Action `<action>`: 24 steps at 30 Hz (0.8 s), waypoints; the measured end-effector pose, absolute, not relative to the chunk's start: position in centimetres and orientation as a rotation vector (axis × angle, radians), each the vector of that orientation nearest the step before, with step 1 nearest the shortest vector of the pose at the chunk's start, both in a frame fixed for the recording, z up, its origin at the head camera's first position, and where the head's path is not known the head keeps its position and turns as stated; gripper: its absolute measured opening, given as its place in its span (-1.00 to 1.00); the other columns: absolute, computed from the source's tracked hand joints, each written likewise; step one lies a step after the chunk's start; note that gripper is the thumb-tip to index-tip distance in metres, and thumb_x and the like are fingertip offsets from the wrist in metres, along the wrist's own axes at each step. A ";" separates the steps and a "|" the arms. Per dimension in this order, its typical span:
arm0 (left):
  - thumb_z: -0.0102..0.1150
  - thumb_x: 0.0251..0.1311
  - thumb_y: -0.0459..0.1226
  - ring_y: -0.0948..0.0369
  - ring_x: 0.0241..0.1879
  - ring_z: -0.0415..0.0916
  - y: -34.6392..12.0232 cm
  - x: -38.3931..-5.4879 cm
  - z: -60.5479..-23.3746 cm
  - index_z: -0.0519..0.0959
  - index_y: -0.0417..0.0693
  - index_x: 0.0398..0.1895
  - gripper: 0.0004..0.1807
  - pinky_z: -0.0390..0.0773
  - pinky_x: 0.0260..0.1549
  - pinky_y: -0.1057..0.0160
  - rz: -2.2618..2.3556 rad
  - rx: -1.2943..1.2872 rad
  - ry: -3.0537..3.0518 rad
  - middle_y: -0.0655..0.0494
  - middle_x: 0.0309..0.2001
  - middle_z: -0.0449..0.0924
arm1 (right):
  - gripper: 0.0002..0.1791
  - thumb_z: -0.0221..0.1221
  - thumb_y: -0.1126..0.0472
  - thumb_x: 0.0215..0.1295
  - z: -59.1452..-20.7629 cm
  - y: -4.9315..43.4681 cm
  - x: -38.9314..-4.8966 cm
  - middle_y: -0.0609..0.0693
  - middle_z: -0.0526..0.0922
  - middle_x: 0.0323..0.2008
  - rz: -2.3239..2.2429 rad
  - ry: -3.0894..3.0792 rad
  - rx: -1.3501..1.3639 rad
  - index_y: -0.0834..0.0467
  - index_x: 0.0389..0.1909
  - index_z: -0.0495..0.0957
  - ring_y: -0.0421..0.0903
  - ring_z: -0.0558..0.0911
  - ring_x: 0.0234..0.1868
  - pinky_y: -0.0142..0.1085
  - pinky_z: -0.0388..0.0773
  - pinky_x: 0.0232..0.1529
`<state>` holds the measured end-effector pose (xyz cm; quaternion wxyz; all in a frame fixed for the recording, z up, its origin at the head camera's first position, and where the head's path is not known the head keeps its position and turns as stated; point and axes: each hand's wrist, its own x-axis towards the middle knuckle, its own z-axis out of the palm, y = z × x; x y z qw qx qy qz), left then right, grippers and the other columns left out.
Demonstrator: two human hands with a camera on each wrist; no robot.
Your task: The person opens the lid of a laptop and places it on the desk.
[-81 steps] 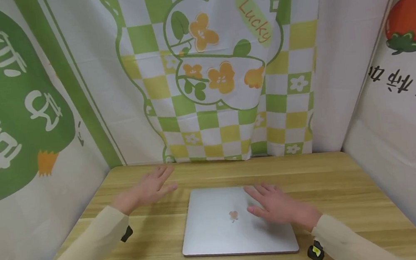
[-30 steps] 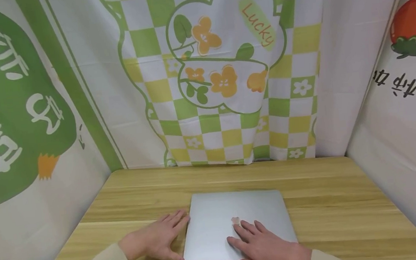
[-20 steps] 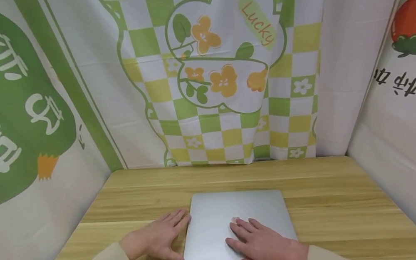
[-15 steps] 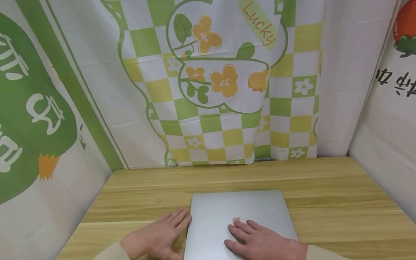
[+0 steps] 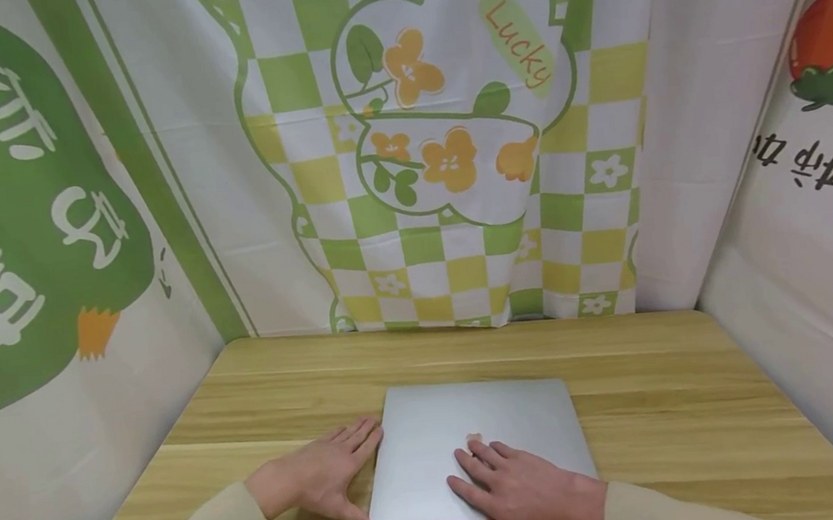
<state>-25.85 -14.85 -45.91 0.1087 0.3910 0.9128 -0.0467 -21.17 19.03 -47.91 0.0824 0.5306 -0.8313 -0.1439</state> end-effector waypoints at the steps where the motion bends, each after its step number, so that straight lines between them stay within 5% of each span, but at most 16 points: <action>1: 0.01 -0.21 0.61 -0.08 0.55 -0.09 -14.8 -25.9 -45.9 -0.07 -0.24 0.55 0.45 0.15 0.46 -0.10 -0.143 1.148 2.687 -0.23 0.57 -0.14 | -0.31 -0.37 -0.25 0.55 -47.9 19.0 -21.2 0.14 0.30 0.44 -0.452 -2.460 1.587 0.04 0.50 0.14 0.09 0.39 0.40 -0.11 0.54 0.24; 15: 0.01 -0.22 0.62 -0.05 0.56 -0.09 -14.8 -25.9 -46.0 -0.04 -0.24 0.54 0.45 0.11 0.49 -0.07 -0.169 1.093 2.658 -0.19 0.57 -0.12 | -0.36 -0.42 -0.17 0.59 -47.5 18.5 -21.3 0.11 0.44 0.35 -0.645 -2.250 1.608 0.08 0.42 0.30 0.06 0.49 0.32 -0.24 0.60 0.16; 24: 0.04 -0.22 0.60 -0.07 0.55 -0.08 -14.7 -25.7 -46.0 -0.03 -0.26 0.54 0.44 0.13 0.48 -0.08 -0.149 1.105 2.661 -0.21 0.56 -0.11 | -0.48 -0.27 -0.07 0.59 -47.6 18.4 -21.4 0.05 0.62 0.17 -0.609 -2.046 1.682 0.11 0.26 0.47 -0.03 0.63 0.16 -0.34 0.66 0.02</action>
